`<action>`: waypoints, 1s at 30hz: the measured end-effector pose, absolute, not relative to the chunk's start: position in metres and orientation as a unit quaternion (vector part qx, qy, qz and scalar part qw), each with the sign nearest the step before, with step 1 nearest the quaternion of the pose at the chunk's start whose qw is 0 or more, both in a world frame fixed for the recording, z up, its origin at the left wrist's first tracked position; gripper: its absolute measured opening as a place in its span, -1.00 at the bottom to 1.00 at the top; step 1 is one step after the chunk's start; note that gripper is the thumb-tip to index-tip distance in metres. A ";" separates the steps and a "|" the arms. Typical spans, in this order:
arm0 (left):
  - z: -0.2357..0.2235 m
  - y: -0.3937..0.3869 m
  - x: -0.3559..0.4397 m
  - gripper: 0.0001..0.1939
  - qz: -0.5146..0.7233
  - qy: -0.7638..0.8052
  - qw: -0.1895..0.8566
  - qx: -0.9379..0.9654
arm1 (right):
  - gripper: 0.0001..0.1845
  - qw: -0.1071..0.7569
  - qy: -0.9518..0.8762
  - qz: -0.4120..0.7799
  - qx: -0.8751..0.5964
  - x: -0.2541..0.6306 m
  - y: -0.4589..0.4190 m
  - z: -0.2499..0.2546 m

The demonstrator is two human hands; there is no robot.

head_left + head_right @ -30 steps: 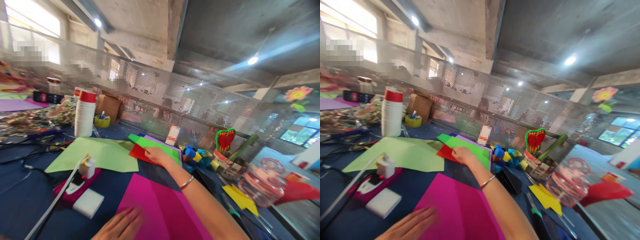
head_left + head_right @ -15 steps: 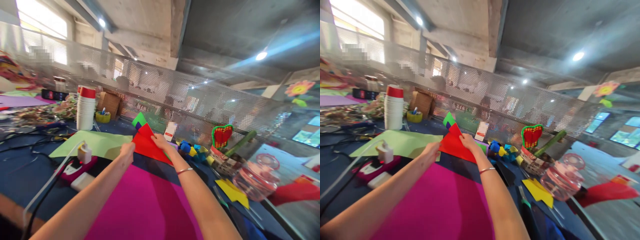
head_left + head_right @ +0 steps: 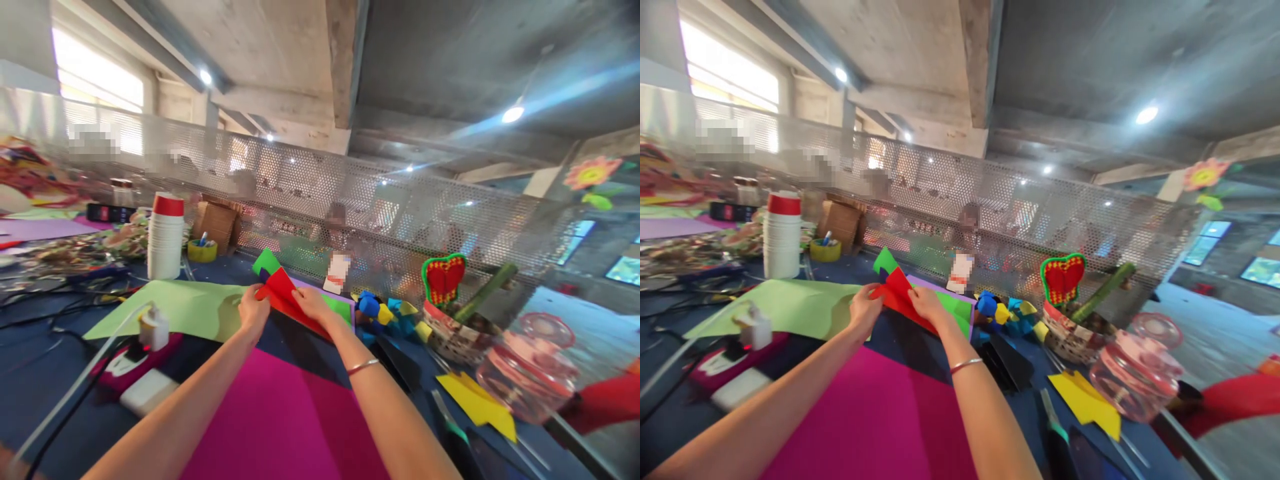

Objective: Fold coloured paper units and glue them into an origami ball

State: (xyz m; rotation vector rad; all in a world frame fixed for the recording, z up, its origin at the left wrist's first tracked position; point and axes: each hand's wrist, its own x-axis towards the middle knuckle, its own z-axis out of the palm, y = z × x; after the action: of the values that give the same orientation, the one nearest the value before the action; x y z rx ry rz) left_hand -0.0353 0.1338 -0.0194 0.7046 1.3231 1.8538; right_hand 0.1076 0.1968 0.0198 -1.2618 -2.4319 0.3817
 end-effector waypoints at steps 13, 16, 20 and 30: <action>-0.015 0.139 -0.028 -0.51 0.756 0.401 0.459 0.240 | -0.63 0.215 -0.857 0.162 -0.438 0.112 0.203 0.015; -0.016 0.139 -0.028 -0.58 0.754 0.395 0.465 0.242 | -0.56 0.214 -0.861 0.164 -0.431 0.112 0.202 0.016; -0.017 0.141 -0.027 -0.59 0.755 0.389 0.466 0.246 | -0.49 0.211 -0.863 0.162 -0.429 0.112 0.201 0.018; -0.012 0.138 -0.026 -0.58 0.747 0.414 0.467 0.228 | -0.55 0.181 -0.891 0.163 -0.383 0.112 0.188 0.023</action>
State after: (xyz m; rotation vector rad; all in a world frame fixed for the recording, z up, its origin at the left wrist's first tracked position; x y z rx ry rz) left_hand -0.0262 0.1380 -0.0123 0.5602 1.0168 1.8329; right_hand 0.1117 0.1876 0.0227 -1.0823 -2.5166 0.4615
